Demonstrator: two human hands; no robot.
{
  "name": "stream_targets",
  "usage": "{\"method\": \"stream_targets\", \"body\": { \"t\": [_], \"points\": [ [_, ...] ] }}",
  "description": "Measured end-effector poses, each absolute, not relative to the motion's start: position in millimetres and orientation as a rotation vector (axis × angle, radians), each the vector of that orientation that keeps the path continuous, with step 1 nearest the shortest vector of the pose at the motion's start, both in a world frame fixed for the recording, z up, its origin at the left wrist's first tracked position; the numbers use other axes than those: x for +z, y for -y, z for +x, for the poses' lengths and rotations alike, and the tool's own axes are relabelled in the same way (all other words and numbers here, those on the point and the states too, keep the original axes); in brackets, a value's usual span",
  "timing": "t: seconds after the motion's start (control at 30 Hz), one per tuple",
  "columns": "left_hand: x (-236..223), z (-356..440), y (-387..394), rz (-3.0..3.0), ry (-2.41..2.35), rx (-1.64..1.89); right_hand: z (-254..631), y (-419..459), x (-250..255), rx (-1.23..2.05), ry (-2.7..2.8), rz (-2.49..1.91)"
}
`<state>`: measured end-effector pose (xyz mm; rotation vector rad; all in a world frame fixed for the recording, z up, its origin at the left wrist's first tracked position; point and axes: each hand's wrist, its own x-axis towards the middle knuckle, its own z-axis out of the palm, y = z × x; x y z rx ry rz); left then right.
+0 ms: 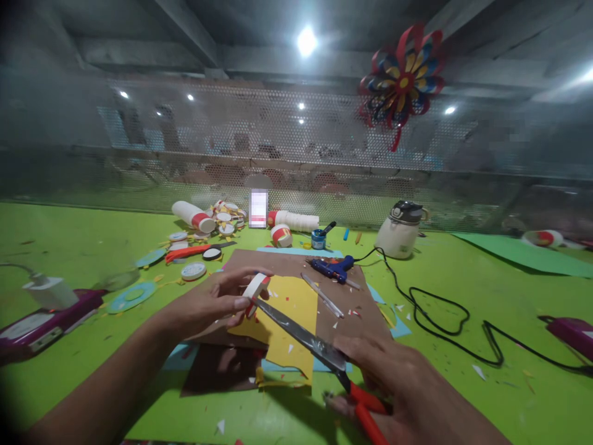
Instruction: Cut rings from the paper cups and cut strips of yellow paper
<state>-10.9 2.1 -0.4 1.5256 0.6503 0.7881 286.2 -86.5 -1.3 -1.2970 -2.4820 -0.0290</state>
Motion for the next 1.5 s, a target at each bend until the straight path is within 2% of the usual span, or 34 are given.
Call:
{"method": "stream_targets", "body": {
  "t": [0.4,1.5],
  "points": [
    [3,-9,0,1.544,-0.632,0.772,277,87,10,0.151,2.386,-1.32],
    [2,-11,-2,1.468,-0.489,0.796,276,92,20,0.137,2.443,-1.279]
  ]
}}
